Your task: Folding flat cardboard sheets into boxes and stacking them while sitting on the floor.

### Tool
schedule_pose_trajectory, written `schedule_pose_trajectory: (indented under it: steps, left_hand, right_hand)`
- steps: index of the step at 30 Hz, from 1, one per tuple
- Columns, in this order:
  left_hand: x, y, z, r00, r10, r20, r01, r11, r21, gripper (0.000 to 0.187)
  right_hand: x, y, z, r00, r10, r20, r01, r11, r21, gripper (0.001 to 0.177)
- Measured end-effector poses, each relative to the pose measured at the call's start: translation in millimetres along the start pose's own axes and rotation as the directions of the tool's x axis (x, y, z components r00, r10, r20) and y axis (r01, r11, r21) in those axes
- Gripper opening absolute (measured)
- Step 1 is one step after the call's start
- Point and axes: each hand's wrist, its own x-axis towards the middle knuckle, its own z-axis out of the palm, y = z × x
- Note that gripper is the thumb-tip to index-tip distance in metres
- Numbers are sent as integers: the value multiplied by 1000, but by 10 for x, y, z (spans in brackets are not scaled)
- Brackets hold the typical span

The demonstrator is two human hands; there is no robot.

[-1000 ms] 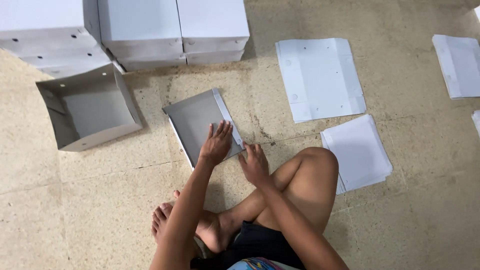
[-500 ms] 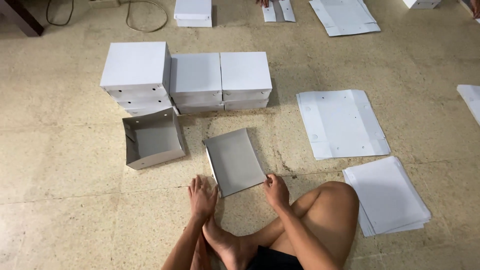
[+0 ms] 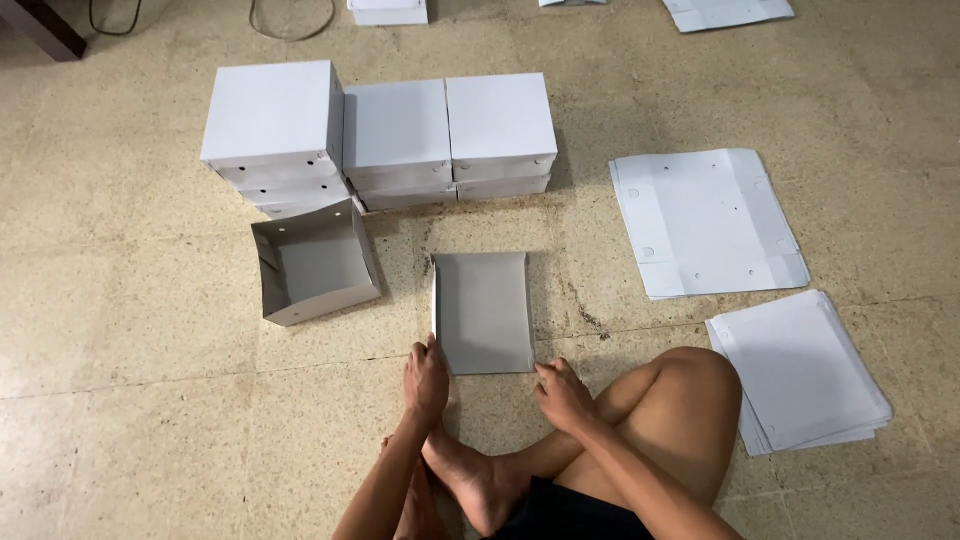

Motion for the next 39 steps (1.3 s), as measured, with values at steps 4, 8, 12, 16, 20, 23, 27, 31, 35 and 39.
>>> schedule_pose_trajectory:
  steps: [4,8,12,16,20,23,27,31,35,39]
  left_hand:
    - [49,20,9,997,4,-79,-8,999,-51,46]
    - [57,146,-346,994,-50,-101,36,990,-137,51]
    - [23,189,-535,983,-176,46,181,925,-334,54]
    - [46,191,-566,980,-183,81,201,900,-386,55]
    - [9,166,-591,980,-184,82,201,893,-403,52]
    - [68,151,-560,976,-191,110,220,873,-436,54]
    - [41,141,-541,965,-217,145,258,874,-411,52]
    - [52,196,-632,965,-211,155,255,889,-380,53]
    - [84,201,-685,977,-156,148,196,929,-314,56]
    - [82,140,-631,981,-100,165,149,935,-321,58]
  right_hand:
    - [193,145,131,995,-37,-95,45,995,84,32]
    - [443,274,320,970,-17,-241,24,999,26,25]
    - [436,378,381,974,-4,-228,14,999,39,28]
    - [406,379,325,984,-27,-175,32,999,30,27]
    - [357,308,333,989,-34,-147,40,998,38,30]
    - [412,224,273,979,-30,-202,35,999,21,25]
    - [440,193,305,954,-66,-291,93,992,80,19]
    - [525,293,438,923,-54,-381,95,991,90,19]
    - [561,238,432,931,31,-364,11,994,113,25]
    - [678,362,526,864,-43,-502,98,992,83,15]
